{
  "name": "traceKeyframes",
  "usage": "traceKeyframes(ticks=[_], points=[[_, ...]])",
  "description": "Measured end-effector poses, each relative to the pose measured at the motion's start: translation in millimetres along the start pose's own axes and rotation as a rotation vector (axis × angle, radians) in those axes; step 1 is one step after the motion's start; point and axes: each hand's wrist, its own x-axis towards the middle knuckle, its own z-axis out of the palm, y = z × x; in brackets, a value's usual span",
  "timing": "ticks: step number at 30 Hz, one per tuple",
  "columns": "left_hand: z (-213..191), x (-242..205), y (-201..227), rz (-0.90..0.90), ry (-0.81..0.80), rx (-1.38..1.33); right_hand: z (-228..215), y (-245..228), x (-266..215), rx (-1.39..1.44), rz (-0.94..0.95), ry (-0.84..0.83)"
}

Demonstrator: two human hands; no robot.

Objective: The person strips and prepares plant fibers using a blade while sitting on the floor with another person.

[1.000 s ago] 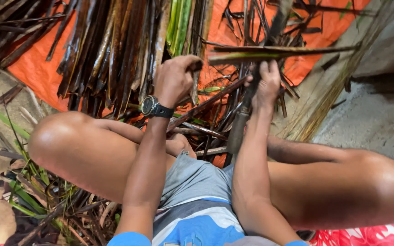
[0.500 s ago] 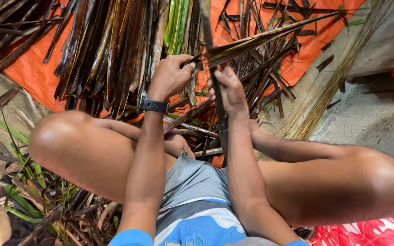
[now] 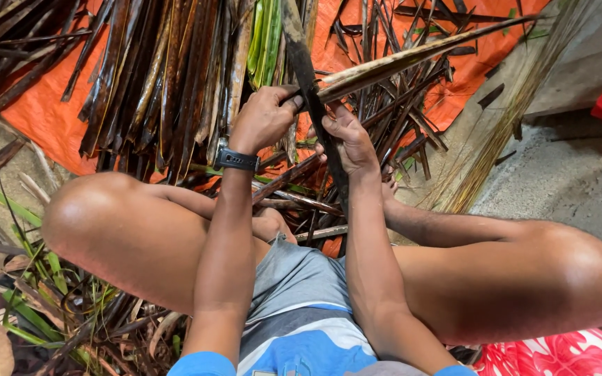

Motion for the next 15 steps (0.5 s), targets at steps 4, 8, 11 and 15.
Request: traceKeyframes(ticks=[4, 8, 11, 15], points=[[0.4, 0.0, 2.0, 0.028, -0.010, -0.014, -2.7, -1.5, 0.5, 0.002, -0.021, 0.031], [-8.4, -5.5, -3.7, 0.155, -0.016, 0.044, -21.6, -2.3, 9.4, -0.019, -0.118, 0.096], [-8.4, -9.4, -7.6, 0.084, -0.067, 0.056, -36.3, -4.4, 11.2, 0.009, -0.117, 0.103], [-13.6, -9.5, -8.6, 0.127, -0.110, 0.050, -65.6, -4.0, 10.8, -0.016, -0.191, 0.228]])
